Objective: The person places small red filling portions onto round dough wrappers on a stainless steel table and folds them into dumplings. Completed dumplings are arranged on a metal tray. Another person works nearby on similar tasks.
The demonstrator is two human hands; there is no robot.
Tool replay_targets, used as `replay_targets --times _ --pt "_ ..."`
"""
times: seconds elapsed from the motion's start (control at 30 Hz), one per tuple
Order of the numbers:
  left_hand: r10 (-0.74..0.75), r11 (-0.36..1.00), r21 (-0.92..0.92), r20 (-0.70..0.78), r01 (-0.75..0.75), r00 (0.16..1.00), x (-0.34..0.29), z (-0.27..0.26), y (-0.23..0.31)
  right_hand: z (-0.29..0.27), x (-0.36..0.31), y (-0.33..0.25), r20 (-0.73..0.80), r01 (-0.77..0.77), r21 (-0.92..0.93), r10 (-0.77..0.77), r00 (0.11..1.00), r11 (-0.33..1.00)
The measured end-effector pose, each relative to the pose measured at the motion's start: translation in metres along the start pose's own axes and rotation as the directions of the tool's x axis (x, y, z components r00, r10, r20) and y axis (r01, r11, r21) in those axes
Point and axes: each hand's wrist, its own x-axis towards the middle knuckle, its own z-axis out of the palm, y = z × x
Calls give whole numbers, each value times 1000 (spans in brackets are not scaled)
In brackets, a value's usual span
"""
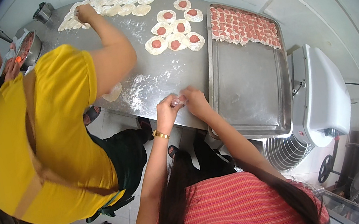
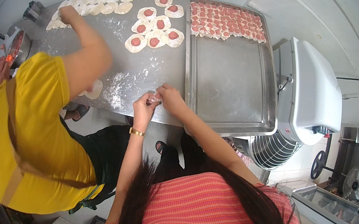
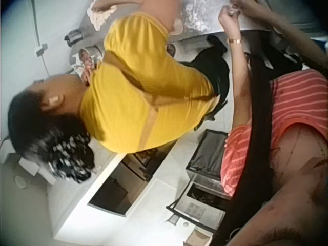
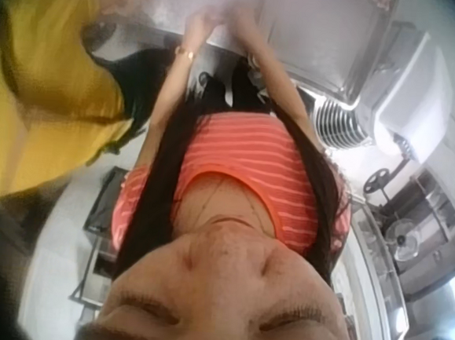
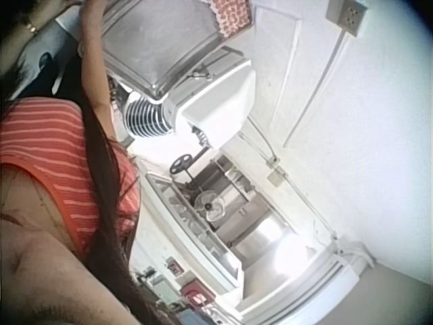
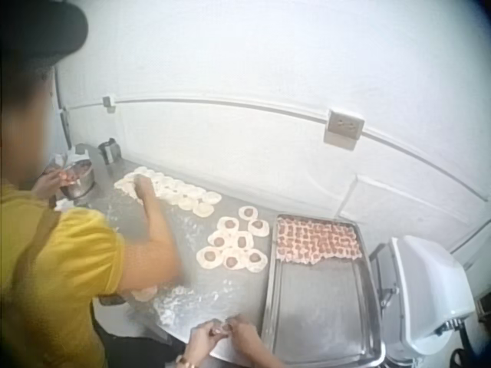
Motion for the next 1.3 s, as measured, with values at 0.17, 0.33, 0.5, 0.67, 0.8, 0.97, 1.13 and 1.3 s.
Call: replay_targets --times 0.17,0.33,0.5,0.67,0.8,0.97,1.13,1.3 --pt "-8 998 61 66 4 998 3 -7 8 -3 8 17 147 49 -18 -46 988 999" --pt "-5 997 72 38 2 999 -3 -8 4 -3 8 4 100 153 -2 -152 983 988" --pt "-119 993 -11 38 120 992 7 -20 -1 1 5 2 95 196 -94 -188 978 976" --pt "-127 976 150 -197 158 972 61 -22 -12 -46 11 2 -81 158 81 -152 985 984" --pt "-43 945 288 -354 153 934 123 -22 -29 -119 30 62 -343 -81 160 133 930 984" --pt "-137 862 398 -417 316 898 171 -7 -5 -185 55 176 -630 -396 11 313 711 918" --pt "-207 829 403 -423 388 882 188 8 1 -195 83 214 -725 -348 -4 237 647 937" --pt "-185 923 238 -416 304 890 188 5 -34 -195 93 202 -655 -277 100 273 704 956"
